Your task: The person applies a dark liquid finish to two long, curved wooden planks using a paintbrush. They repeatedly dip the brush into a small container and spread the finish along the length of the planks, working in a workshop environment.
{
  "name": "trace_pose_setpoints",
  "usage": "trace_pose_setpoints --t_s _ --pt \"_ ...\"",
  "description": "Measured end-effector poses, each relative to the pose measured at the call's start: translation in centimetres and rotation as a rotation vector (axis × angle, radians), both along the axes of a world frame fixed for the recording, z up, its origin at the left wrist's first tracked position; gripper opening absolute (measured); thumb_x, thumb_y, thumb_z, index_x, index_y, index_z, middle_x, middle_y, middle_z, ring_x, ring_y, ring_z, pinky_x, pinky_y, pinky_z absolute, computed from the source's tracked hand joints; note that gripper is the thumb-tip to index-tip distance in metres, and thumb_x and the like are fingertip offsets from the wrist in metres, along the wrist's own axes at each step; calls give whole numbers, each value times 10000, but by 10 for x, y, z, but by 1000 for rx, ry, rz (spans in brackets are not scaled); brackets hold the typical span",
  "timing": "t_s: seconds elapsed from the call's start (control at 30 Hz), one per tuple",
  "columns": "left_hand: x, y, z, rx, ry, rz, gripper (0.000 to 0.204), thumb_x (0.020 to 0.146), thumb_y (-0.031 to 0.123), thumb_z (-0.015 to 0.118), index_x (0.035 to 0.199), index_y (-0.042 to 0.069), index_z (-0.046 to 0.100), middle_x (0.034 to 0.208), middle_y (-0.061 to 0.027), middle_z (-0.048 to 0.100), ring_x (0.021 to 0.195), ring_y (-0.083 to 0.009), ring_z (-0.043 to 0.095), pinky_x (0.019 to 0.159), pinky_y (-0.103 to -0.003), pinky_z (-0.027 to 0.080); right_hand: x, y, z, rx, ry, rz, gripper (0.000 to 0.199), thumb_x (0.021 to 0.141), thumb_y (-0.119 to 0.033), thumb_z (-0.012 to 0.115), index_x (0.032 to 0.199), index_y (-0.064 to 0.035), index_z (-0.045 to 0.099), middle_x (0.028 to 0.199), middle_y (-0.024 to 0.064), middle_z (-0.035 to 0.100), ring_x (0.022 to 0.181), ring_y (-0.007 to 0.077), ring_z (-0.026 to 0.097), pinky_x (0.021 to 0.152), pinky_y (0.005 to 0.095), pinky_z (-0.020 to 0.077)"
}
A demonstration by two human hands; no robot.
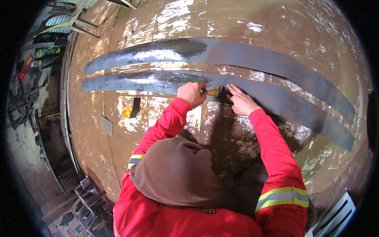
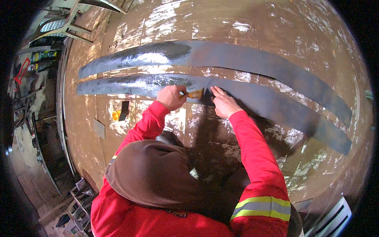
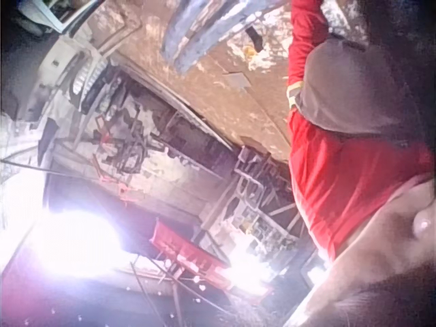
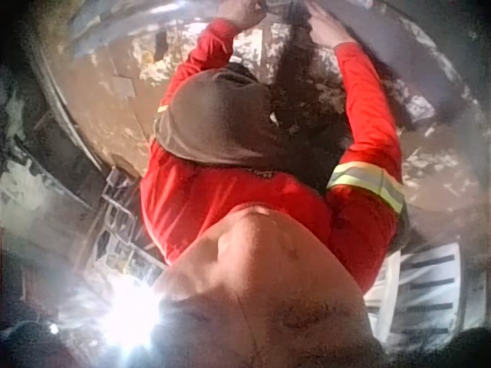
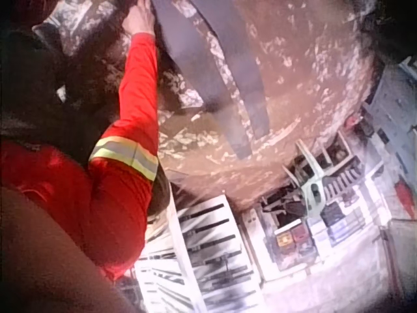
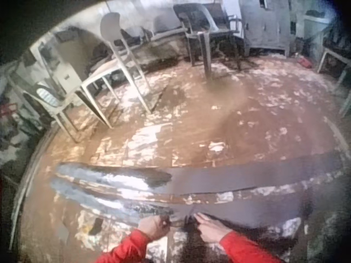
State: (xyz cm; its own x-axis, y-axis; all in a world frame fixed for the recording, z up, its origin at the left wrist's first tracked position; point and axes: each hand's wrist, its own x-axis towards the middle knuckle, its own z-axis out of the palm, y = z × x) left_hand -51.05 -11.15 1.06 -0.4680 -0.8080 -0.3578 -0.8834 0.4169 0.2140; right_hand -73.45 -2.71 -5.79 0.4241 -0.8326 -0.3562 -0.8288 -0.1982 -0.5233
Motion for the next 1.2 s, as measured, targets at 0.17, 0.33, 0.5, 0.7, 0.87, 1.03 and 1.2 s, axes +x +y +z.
trace_pose_setpoints --t_s 0.17,0.33,0.5,0.7,0.87,1.03,1.2 --pt "64 -46 -19 -133 -298 118 153 772 204 586 882 133 665 788 -171 666 733 -349 661 638 -471 523 0 2 -6 -41 -45 -21 473 733 -30 530 1203 -17 582 1490 150 251 1376 279 253 1076 378 348" --pt "78 -69 -4 -249 -455 111 150 762 172 579 886 137 656 779 -144 670 737 -324 670 627 -449 528 7 0 -12 -69 60 -10 418 757 -48 560 1171 7 589 1486 168 252 1375 298 253 1072 418 339" --pt "-29 -31 -1 -104 -122 -70 138 789 207 550 870 145 642 673 -165 637 686 -360 645 622 -477 512 20 -7 17 119 216 27 381 740 -131 594 1089 19 627 1479 213 245 1375 341 235 1011 547 350" --pt "30 -53 -6 -132 -419 209 170 796 187 530 921 155 641 793 -150 669 735 -345 662 641 -476 519 12 -10 15 153 163 57 457 756 -108 573 1202 -10 552 1508 183 185 1401 305 186 1013 550 359" --pt "129 -43 87 -318 -289 502 177 773 271 590 894 155 646 763 -142 658 766 -359 642 653 -450 506 3 -19 1 160 133 196 582 783 -107 521 1352 -43 418 1524 183 121 1412 322 134 1100 393 297" --pt "239 -4 194 -305 -448 706 188 752 306 633 882 176 671 764 -146 662 738 -340 649 640 -436 511 11 -33 13 238 262 321 577 803 -138 501 1364 -39 403 1514 228 106 1408 361 117 1076 429 321" --pt "317 26 165 -239 -529 741 157 739 242 624 864 169 685 791 -135 667 778 -331 650 664 -436 513 38 -49 19 326 473 362 606 791 -172 515 1362 -17 385 1502 254 116 1398 377 135 1060 453 339"
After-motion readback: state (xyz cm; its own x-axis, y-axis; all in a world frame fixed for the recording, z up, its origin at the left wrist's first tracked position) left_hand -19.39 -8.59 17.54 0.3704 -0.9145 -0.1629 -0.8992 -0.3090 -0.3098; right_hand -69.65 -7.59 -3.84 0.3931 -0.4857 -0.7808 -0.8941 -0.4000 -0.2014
